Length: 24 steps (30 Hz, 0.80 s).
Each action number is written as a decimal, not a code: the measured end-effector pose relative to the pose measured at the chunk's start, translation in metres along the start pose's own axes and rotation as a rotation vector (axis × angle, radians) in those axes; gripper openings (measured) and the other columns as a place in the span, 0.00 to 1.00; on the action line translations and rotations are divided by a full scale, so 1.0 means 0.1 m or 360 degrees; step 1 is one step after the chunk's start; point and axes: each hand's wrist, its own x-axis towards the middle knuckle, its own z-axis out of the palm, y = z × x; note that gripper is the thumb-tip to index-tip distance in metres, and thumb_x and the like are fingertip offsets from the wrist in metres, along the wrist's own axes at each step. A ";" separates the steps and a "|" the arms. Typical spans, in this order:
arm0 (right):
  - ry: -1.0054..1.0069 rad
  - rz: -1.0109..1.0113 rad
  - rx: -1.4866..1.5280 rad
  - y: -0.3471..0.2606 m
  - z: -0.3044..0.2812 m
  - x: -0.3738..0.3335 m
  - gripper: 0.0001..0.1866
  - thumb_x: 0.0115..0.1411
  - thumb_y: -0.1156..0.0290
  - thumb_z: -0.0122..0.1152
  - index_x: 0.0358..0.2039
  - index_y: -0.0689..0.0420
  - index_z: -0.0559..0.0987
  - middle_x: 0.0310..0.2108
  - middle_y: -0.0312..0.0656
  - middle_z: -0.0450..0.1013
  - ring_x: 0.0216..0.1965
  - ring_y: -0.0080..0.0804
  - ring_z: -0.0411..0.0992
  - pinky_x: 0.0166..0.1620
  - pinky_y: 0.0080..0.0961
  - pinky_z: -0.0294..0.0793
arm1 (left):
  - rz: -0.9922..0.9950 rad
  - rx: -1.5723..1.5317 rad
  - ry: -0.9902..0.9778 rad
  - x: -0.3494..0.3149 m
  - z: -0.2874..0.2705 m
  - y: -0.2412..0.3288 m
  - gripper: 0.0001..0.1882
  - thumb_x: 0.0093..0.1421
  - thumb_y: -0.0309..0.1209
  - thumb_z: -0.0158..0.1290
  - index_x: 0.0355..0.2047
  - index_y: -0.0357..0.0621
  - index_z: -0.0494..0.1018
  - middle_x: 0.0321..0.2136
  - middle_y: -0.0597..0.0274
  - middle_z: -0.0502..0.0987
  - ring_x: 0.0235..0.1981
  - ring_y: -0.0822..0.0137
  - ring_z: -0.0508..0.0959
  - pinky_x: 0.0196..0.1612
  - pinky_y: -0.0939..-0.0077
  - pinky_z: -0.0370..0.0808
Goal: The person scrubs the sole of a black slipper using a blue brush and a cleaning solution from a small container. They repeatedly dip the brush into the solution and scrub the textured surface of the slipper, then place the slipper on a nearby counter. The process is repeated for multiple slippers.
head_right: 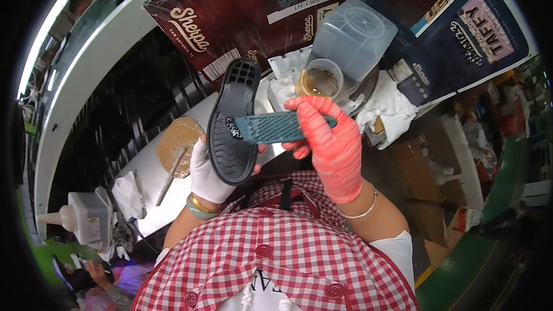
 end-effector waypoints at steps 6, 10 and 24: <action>-0.0103 -0.0010 0.0045 0.09 0.15 -0.11 0.13 0.63 0.65 0.50 0.42 0.60 0.75 0.30 0.39 0.74 0.26 0.20 0.73 0.25 0.11 0.70 | 0.0035 0.0072 -0.0104 0.03 0.09 -0.07 0.33 0.56 0.48 0.51 0.57 0.44 0.59 0.54 0.46 0.64 0.54 0.48 0.66 0.54 0.42 0.64; -0.0092 0.0038 0.0055 0.05 0.17 -0.12 0.13 0.63 0.66 0.50 0.42 0.61 0.75 0.30 0.39 0.74 0.26 0.20 0.73 0.26 0.13 0.71 | 0.0070 0.0220 -0.0142 0.01 0.12 -0.12 0.36 0.53 0.49 0.55 0.57 0.44 0.58 0.53 0.47 0.65 0.53 0.49 0.67 0.54 0.47 0.66; 0.0137 -0.0234 0.0108 0.07 0.15 0.01 0.10 0.62 0.69 0.52 0.38 0.62 0.76 0.29 0.38 0.75 0.25 0.18 0.73 0.24 0.13 0.71 | -0.0043 0.0637 -0.0142 -0.03 0.09 -0.17 0.48 0.47 0.52 0.60 0.61 0.44 0.51 0.56 0.50 0.60 0.57 0.47 0.63 0.54 0.42 0.66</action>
